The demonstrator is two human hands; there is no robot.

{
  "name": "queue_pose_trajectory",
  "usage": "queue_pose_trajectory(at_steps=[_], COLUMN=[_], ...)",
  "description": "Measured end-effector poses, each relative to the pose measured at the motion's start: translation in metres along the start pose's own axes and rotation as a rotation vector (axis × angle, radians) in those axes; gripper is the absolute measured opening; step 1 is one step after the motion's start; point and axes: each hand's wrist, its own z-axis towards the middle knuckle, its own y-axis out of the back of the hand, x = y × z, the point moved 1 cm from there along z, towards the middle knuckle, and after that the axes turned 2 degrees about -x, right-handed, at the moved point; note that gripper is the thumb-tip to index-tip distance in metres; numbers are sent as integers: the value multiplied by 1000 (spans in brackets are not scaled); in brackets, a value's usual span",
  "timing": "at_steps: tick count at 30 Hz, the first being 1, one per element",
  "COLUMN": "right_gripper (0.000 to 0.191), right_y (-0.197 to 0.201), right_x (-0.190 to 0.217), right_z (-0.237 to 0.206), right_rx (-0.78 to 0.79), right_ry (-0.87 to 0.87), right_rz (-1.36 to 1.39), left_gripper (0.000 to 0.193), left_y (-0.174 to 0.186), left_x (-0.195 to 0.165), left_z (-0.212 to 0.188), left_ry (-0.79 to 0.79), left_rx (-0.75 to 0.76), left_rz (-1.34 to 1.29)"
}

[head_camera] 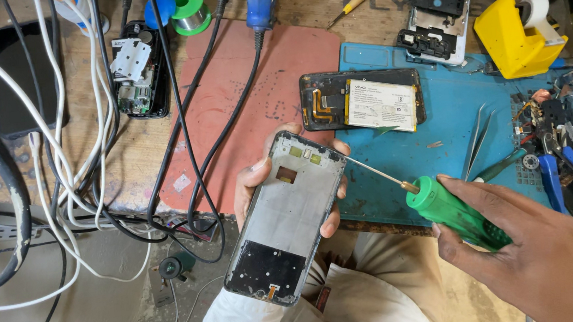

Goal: The person opens a smartphone on a repair bench, pries off the back cover and works on the internal battery with a small tool. They then handle a replacement screen assembly, align it with the phone frame, and use a green screwdriver to drive screws into the frame while holding the phone in the other hand.

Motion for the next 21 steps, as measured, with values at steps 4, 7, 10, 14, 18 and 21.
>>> queue_pose_trajectory(at_steps=[4, 7, 10, 14, 18, 21], right_gripper=[62, 63, 63, 61, 61, 62], right_y=[-1, -3, -3, -3, -3, -4], right_x=[2, 3, 5, 7, 7, 7], right_z=[0, 1, 2, 3, 3, 3], right_rx=[-22, 7, -1, -16, 4, 8], right_ry=[30, -14, -15, 17, -12, -12], right_rz=[39, 50, 55, 44, 48, 68], left_gripper=[51, 51, 50, 52, 52, 53], left_y=[0, 0, 0, 1, 1, 1], left_x=[-1, -1, 0, 1, 1, 0], left_z=[0, -1, -1, -2, -3, -2], left_ry=[17, 10, 11, 5, 5, 11], left_rx=[8, -2, 8, 1, -2, -4], left_rz=[-17, -13, -15, -18, -23, -31])
